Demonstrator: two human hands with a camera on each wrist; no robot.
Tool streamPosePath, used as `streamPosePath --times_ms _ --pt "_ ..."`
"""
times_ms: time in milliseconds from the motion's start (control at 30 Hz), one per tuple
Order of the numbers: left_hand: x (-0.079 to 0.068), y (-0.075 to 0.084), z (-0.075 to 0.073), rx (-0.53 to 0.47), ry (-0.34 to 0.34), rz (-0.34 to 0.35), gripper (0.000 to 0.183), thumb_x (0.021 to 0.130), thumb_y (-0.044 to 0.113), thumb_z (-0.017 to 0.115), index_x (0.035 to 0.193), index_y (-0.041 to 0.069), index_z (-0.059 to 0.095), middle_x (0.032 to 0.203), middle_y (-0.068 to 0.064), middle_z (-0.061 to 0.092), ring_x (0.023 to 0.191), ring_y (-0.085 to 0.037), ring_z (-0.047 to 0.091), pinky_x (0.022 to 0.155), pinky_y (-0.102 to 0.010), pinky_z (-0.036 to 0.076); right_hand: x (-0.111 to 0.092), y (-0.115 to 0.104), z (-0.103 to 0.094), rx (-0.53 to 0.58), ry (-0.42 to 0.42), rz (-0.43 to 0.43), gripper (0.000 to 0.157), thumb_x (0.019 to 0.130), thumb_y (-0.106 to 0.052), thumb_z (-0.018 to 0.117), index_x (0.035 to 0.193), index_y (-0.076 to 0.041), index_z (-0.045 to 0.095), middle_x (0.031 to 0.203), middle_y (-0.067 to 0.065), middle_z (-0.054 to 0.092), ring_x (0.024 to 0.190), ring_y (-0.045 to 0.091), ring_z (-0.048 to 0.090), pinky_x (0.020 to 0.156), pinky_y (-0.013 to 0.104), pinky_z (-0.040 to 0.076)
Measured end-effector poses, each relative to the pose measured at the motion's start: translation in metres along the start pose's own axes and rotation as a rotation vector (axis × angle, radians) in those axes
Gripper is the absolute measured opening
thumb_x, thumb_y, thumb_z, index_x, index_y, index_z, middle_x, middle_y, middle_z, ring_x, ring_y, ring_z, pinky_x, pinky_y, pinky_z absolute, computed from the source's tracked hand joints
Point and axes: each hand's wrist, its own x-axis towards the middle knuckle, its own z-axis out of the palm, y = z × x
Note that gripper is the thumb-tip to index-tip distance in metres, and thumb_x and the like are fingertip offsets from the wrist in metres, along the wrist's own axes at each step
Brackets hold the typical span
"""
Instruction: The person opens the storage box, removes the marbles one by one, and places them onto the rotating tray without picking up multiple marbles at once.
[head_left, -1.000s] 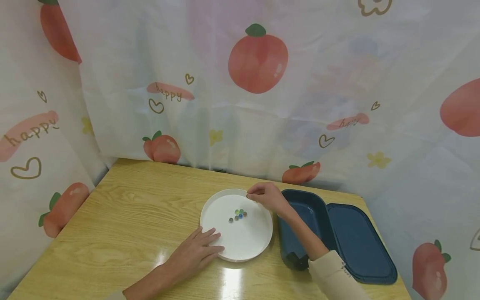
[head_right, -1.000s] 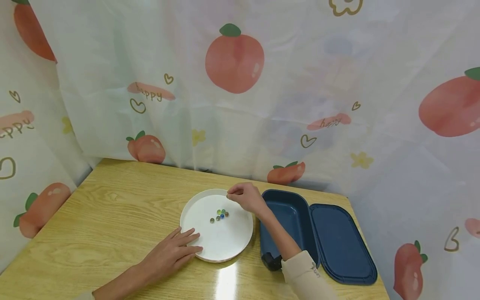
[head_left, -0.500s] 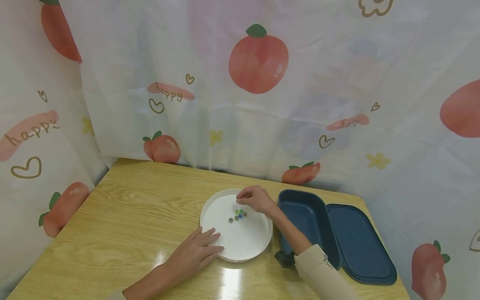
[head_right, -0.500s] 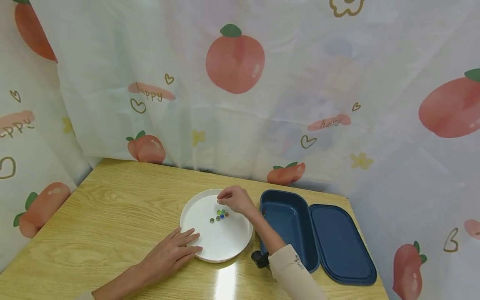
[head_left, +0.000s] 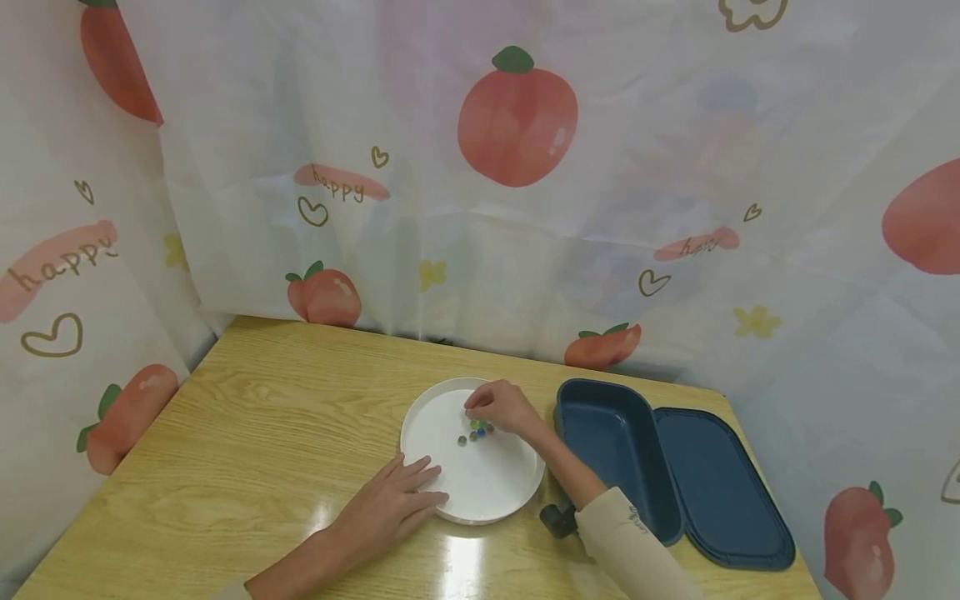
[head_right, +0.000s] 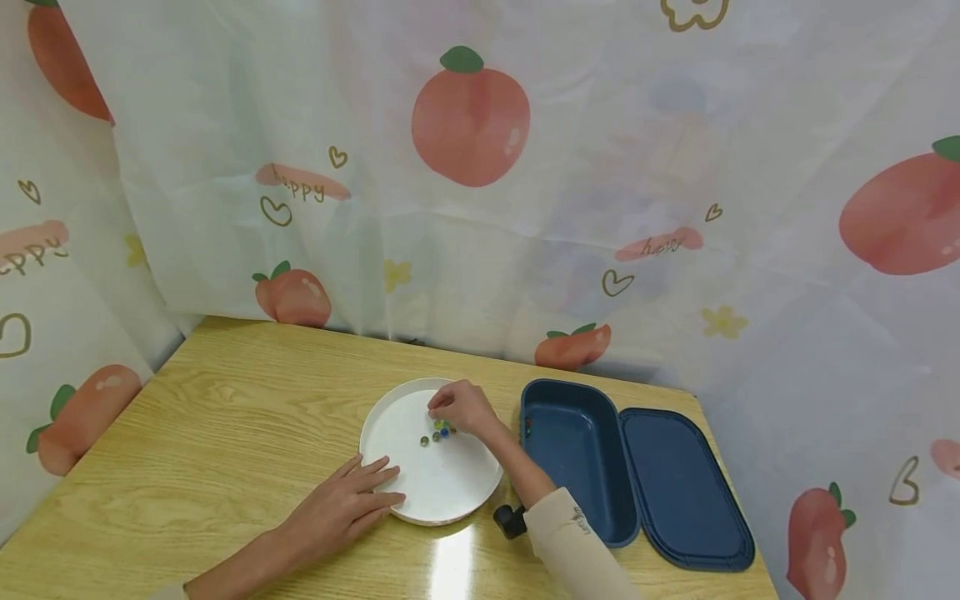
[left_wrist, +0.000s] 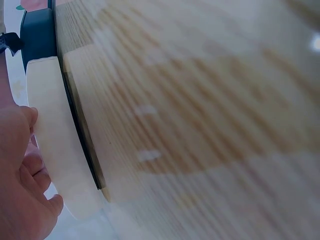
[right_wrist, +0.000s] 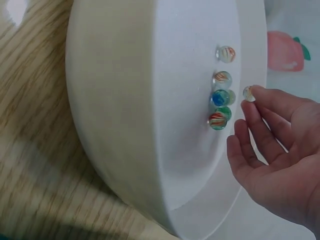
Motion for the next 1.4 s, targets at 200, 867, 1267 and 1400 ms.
streamPosePath --times_ms 200,867,1267,1400 --pt "0.0 0.001 -0.001 -0.004 -0.001 -0.003 0.021 0.099 0.024 0.065 0.117 0.02 0.075 0.133 -0.009 0.063 0.131 -0.029 0.052 0.106 -0.06 0.038 0.002 0.0 0.006 -0.03 -0.027 0.008 0.004 0.088 -0.007 0.076 0.091 -0.009 0.078 0.085 -0.002 0.072 0.074 0.011 0.061 0.061 0.024 0.049" --pt "0.001 -0.001 0.001 0.001 0.022 0.014 0.02 0.098 0.023 0.066 0.116 0.02 0.075 0.132 -0.01 0.064 0.131 -0.03 0.052 0.104 -0.061 0.039 0.007 0.006 0.011 -0.07 -0.058 -0.031 0.004 0.087 -0.009 0.078 0.09 -0.012 0.078 0.084 -0.005 0.072 0.075 0.007 0.06 0.067 0.025 0.049" --pt "0.0 -0.001 0.001 0.005 0.015 0.007 0.021 0.096 0.022 0.069 0.115 0.02 0.076 0.132 -0.009 0.064 0.13 -0.029 0.053 0.106 -0.06 0.038 0.006 0.006 0.011 -0.059 -0.069 -0.017 0.004 0.086 -0.009 0.079 0.088 -0.012 0.078 0.081 -0.005 0.07 0.072 0.009 0.056 0.064 0.024 0.047" --pt "0.0 -0.001 0.001 0.004 0.008 0.003 0.021 0.096 0.022 0.068 0.115 0.02 0.075 0.132 -0.009 0.064 0.131 -0.029 0.052 0.106 -0.06 0.038 0.006 0.006 0.009 -0.06 -0.072 -0.016 0.005 0.086 -0.01 0.078 0.091 -0.011 0.078 0.083 -0.005 0.07 0.073 0.01 0.056 0.065 0.025 0.047"
